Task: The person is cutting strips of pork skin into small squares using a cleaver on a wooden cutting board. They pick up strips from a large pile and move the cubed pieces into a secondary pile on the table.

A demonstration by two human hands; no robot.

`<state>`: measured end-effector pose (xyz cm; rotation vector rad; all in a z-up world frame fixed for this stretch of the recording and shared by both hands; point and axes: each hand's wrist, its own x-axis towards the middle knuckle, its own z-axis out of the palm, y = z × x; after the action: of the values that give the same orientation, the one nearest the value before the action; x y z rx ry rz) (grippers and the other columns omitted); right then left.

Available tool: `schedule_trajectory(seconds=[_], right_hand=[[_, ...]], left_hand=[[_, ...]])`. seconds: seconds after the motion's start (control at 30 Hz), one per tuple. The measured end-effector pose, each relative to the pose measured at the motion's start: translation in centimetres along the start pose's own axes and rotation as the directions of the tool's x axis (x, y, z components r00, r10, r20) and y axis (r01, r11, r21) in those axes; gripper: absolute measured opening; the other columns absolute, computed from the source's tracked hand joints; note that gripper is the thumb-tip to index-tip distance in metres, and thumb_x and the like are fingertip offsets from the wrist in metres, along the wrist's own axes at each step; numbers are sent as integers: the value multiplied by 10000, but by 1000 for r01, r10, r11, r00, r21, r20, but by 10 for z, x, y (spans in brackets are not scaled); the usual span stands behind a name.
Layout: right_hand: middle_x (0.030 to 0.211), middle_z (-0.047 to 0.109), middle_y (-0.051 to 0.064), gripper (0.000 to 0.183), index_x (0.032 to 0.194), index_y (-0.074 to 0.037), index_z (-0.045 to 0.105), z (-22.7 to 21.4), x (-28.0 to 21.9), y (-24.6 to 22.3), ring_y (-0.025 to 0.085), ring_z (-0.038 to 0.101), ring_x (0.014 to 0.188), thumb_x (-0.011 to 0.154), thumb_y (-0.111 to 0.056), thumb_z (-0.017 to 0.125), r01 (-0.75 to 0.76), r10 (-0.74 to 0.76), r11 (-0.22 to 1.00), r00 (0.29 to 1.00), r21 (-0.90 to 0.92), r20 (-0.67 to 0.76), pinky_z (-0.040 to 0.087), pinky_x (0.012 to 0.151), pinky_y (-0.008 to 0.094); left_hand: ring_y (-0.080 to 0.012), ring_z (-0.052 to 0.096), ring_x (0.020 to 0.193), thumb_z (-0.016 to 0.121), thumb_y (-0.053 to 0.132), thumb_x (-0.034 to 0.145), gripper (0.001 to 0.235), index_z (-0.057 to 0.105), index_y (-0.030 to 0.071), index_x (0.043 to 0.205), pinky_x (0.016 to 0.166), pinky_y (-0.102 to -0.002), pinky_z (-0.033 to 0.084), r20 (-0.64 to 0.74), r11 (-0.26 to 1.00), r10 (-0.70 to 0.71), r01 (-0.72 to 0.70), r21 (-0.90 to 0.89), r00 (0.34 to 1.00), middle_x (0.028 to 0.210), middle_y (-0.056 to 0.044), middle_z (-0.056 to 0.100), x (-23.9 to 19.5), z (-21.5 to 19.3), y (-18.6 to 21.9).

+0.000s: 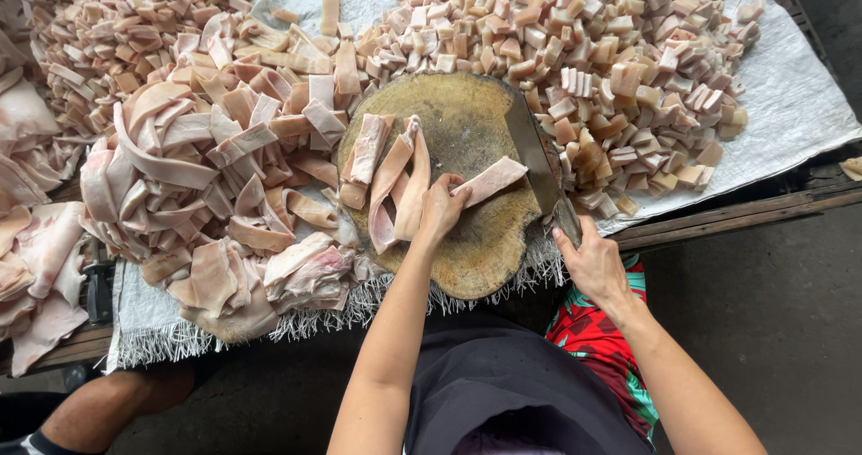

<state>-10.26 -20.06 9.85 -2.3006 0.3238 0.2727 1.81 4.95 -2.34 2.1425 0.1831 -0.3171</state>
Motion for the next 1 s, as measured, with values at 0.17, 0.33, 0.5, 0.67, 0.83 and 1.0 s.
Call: schedule_trajectory(seconds=[0.17, 0.33, 0.5, 0.67, 0.83, 1.0], right_hand=[[623, 675, 143, 405, 1235, -6, 527, -6, 1, -26, 239, 713, 546, 1035, -357, 552, 259, -255, 966, 960, 23, -112, 556, 469, 370], [701, 652, 210, 357, 1264, -23, 455, 21, 21, -22, 328, 683, 516, 1082, -328, 479, 244, -243, 969, 970, 42, -27, 539, 470, 422], [722, 679, 284, 363, 1188, -13, 486, 43, 35, 2, 459, 689, 679, 1039, -341, 540, 125, -112, 970, 991, -209, 76, 573, 640, 561], [683, 706, 231, 384, 1144, -20, 574, 5, 28, -19, 358, 723, 616, 1006, -378, 559, 29, -23, 998, 996, -64, 92, 569, 591, 491], [710, 674, 111, 411, 1186, 34, 554, -16, 12, -47, 227, 695, 569, 1037, -349, 552, 376, -364, 925, 916, 47, -170, 571, 504, 395], [663, 648, 159, 376, 1209, 18, 485, 15, 20, -28, 271, 675, 516, 1073, -332, 505, 193, -193, 981, 981, 19, -4, 584, 471, 419]], left_hand=[[-227, 720, 844, 735, 211, 895, 321, 680, 17, 1145, 765, -368, 575, -81, 994, 60, -67, -87, 995, 938, -149, 757, -5, -2, -4], [-213, 723, 860, 721, 215, 914, 305, 688, 15, 1142, 775, -357, 578, -54, 994, 7, -14, -112, 999, 951, -142, 756, -7, -2, -2], [-232, 736, 900, 720, 177, 906, 268, 702, 3, 1109, 804, -366, 585, -99, 991, 80, -89, -95, 992, 972, -161, 771, -9, -4, -5], [-225, 746, 905, 692, 200, 922, 260, 696, 43, 1129, 814, -357, 585, -14, 993, -5, 3, -118, 1000, 996, -143, 776, -8, -8, -2], [-226, 733, 897, 698, 210, 918, 277, 699, 65, 1154, 800, -354, 569, 9, 996, 14, -13, -89, 1000, 1006, -146, 758, -9, 3, 7], [-209, 732, 860, 692, 209, 908, 291, 702, 53, 1154, 784, -351, 574, -23, 992, -12, 8, -129, 1000, 976, -140, 757, -5, 12, 13]])
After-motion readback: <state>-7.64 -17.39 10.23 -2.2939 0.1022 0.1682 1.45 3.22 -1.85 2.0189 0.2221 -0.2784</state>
